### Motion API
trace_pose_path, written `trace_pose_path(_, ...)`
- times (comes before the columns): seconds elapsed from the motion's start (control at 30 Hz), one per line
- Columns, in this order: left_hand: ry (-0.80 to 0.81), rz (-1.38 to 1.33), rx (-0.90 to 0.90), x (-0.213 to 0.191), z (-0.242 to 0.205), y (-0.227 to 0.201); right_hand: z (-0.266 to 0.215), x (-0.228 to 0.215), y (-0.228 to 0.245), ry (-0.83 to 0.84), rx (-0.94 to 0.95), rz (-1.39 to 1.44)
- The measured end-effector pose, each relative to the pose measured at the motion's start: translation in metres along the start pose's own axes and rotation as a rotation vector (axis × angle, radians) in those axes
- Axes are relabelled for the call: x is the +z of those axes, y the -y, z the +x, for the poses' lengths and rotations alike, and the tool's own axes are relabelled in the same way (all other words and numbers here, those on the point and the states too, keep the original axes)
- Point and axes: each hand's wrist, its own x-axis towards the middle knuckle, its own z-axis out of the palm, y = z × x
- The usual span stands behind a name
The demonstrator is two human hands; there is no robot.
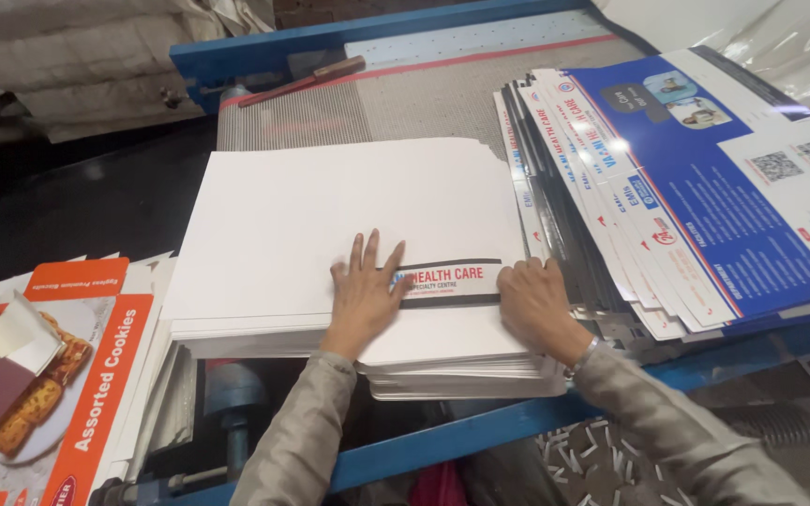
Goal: The person inserts a white folded paper into a printed cover sheet labeled 'VAANI HEALTH CARE' and presses the edges to secure it. They repeat this process for multiple units, stacking the completed booklets on a blue table.
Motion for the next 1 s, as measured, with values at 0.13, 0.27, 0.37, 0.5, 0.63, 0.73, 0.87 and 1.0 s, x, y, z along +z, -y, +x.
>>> trace_pose_path(0.13,0.054,0.006,-0.027,-0.006,0.002,-0.005,0.03,0.007,0.019,-0.232,-0.111,-0.235)
trace_pose_path(0.27,-0.14,0.077,0.098,0.004,-0.009,-0.001,0.066,0.018,0.101,-0.277,-0.669,0.421)
trace_pose_path(0.37,-0.081,0.075,0.107,-0.007,-0.006,0.0,0.083,0.016,0.116,-0.277,-0.713,0.557)
trace_pose_path(0.5,0.267,0.0,-0.066,-0.028,0.0,-0.007,0.095,0.037,0.061,-0.142,-0.527,0.581)
trace_pose_path(0.63,0.135,-0.025,0.002,-0.032,0.0,-0.008,0.116,0.051,0.013,-0.248,-0.46,0.403)
trace_pose_path(0.73,0.109,-0.006,0.023,-0.023,-0.001,-0.008,0.112,0.053,0.016,-0.284,-0.439,0.477)
trace_pose_path(0.87,-0.026,-0.076,0.168,-0.002,0.017,-0.04,0.11,0.047,0.016,-0.36,-0.391,0.636)
trace_pose_path(1.0,0.156,-0.135,0.292,0.012,0.04,-0.073,0.093,0.049,0.014,-0.402,-0.355,0.663)
